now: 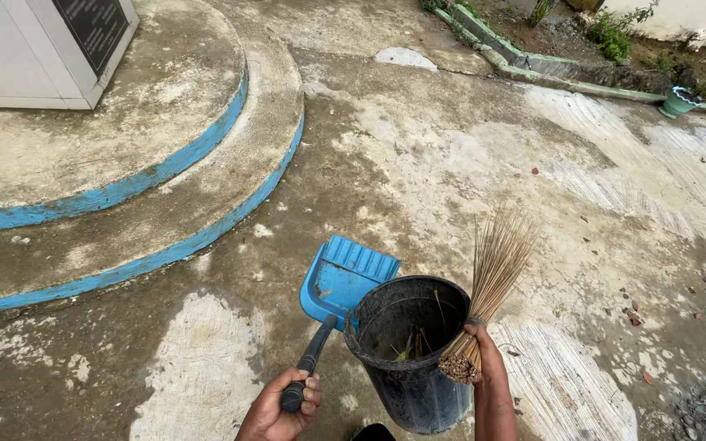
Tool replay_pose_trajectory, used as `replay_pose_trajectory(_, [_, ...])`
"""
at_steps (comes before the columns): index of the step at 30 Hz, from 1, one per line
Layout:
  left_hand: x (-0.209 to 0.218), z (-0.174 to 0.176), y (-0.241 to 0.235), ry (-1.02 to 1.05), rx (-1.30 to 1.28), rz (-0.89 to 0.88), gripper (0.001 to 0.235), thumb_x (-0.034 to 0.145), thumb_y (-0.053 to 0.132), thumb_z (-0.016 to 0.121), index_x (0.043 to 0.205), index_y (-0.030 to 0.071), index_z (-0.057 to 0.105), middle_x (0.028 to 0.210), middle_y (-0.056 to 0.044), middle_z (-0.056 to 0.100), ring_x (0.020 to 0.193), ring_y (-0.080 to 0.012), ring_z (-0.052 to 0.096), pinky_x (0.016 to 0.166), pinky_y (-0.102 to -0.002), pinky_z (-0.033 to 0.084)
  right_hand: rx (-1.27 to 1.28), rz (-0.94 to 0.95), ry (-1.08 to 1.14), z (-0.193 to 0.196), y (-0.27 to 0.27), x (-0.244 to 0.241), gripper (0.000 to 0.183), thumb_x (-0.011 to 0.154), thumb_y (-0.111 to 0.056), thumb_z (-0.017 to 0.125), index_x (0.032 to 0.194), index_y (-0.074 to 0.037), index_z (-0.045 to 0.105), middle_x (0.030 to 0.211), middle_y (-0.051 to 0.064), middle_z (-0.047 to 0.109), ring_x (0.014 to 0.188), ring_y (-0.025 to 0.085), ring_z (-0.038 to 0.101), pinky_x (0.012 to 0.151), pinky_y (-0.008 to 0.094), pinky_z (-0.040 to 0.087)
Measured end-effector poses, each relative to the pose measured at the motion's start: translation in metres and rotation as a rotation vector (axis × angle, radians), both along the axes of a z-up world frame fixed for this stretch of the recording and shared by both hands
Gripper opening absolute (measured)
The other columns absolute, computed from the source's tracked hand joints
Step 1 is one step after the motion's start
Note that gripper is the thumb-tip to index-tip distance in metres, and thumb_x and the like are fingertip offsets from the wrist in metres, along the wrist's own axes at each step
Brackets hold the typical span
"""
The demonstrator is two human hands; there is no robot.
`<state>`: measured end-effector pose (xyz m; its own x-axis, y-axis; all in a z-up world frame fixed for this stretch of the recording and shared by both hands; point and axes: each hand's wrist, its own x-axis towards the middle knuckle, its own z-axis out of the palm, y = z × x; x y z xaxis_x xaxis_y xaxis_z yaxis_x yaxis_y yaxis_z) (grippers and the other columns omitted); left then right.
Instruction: The person sweeps dry leaves and debris from a concrete path and adjacent grassy areas using a traditional broom and a blue dustpan. The collected debris is periodically transferred into a black bucket. The person moves along the path, sweeping different sections and gathering larger leaves into the dustpan.
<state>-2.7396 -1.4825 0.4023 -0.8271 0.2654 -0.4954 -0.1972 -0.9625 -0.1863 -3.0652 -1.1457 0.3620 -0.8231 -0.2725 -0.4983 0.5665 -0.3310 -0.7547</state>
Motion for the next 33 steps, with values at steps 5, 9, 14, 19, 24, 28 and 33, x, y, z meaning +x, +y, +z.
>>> replay_pose_trajectory(5, [-0.119, 0.008, -0.052, 0.074, -0.042, 0.06, 0.029, 0.087, 0.018, 0.062, 0.105, -0.003, 0.052, 0.082, -0.005, 0.056, 0.071, -0.0146, 0.057, 0.052, -0.026, 0.05, -0.043, -0.014, -0.014, -0.019, -0.052, -0.122, 0.022, 0.089, -0.024, 0.068, 0.101, -0.007, 0.062, 0.075, 0.007, 0.067, 0.058, 0.024, 0.067, 0.053, 0.04, 0.059])
replay_pose_trajectory(9, [-0.224, 0.004, -0.084, 0.002, -0.139, 0.101, 0.023, 0.092, 0.017, 0.059, 0.105, 0.001, 0.05, 0.084, -0.005, 0.055, 0.073, -0.0126, 0.056, 0.055, -0.024, 0.05, -0.06, 0.01, -0.052, -0.035, -0.099, -0.231, 0.019, 0.089, -0.028, 0.068, 0.094, -0.011, 0.063, 0.07, 0.006, 0.066, 0.054, 0.024, 0.064, 0.05, 0.041, 0.057])
replay_pose_trajectory(14, [-0.367, 0.021, -0.128, 0.047, -0.036, 0.072, 0.023, 0.092, 0.019, 0.058, 0.101, -0.001, 0.05, 0.084, -0.004, 0.054, 0.072, -0.0131, 0.056, 0.056, -0.027, 0.051, -0.111, 0.053, -0.056, -0.028, -0.162, -0.372, 0.017, 0.09, -0.03, 0.067, 0.089, -0.014, 0.062, 0.071, 0.007, 0.066, 0.056, 0.025, 0.066, 0.051, 0.042, 0.059])
replay_pose_trajectory(19, [-0.458, 0.024, -0.176, 0.03, -0.062, 0.188, 0.028, 0.089, 0.018, 0.056, 0.103, -0.005, 0.052, 0.082, -0.006, 0.057, 0.068, -0.0135, 0.055, 0.051, -0.025, 0.048, -0.066, 0.055, 0.005, -0.033, -0.217, -0.49, 0.026, 0.093, -0.04, 0.065, 0.091, -0.014, 0.063, 0.073, 0.006, 0.066, 0.055, 0.023, 0.065, 0.048, 0.041, 0.057])
replay_pose_trajectory(24, [-0.587, -0.003, -0.247, 0.09, -0.055, 0.178, 0.025, 0.091, 0.016, 0.057, 0.104, -0.004, 0.051, 0.083, -0.005, 0.056, 0.07, -0.0136, 0.055, 0.052, -0.025, 0.049, -0.021, 0.036, -0.021, -0.057, -0.283, -0.608, 0.016, 0.092, -0.027, 0.065, 0.097, -0.011, 0.066, 0.075, 0.007, 0.067, 0.058, 0.023, 0.066, 0.053, 0.04, 0.058])
replay_pose_trajectory(28, [-0.7, -0.007, -0.32, 0.084, -0.074, 0.154, 0.024, 0.09, 0.017, 0.06, 0.101, -0.002, 0.051, 0.083, -0.006, 0.057, 0.07, -0.0143, 0.055, 0.053, -0.026, 0.049, 0.009, 0.059, -0.042, -0.053, -0.354, -0.72, 0.018, 0.091, -0.027, 0.066, 0.093, -0.01, 0.061, 0.069, 0.008, 0.066, 0.055, 0.025, 0.065, 0.05, 0.041, 0.057])
replay_pose_trajectory(33, [-0.824, 0.017, -0.394, 0.009, -0.118, 0.134, 0.025, 0.088, 0.019, 0.062, 0.1, -0.001, 0.053, 0.082, -0.005, 0.058, 0.07, -0.0152, 0.056, 0.052, -0.027, 0.048, -0.039, 0.029, -0.041, -0.04, -0.427, -0.834, 0.025, 0.09, -0.029, 0.063, 0.102, -0.007, 0.063, 0.075, 0.009, 0.068, 0.06, 0.025, 0.068, 0.054, 0.04, 0.059])
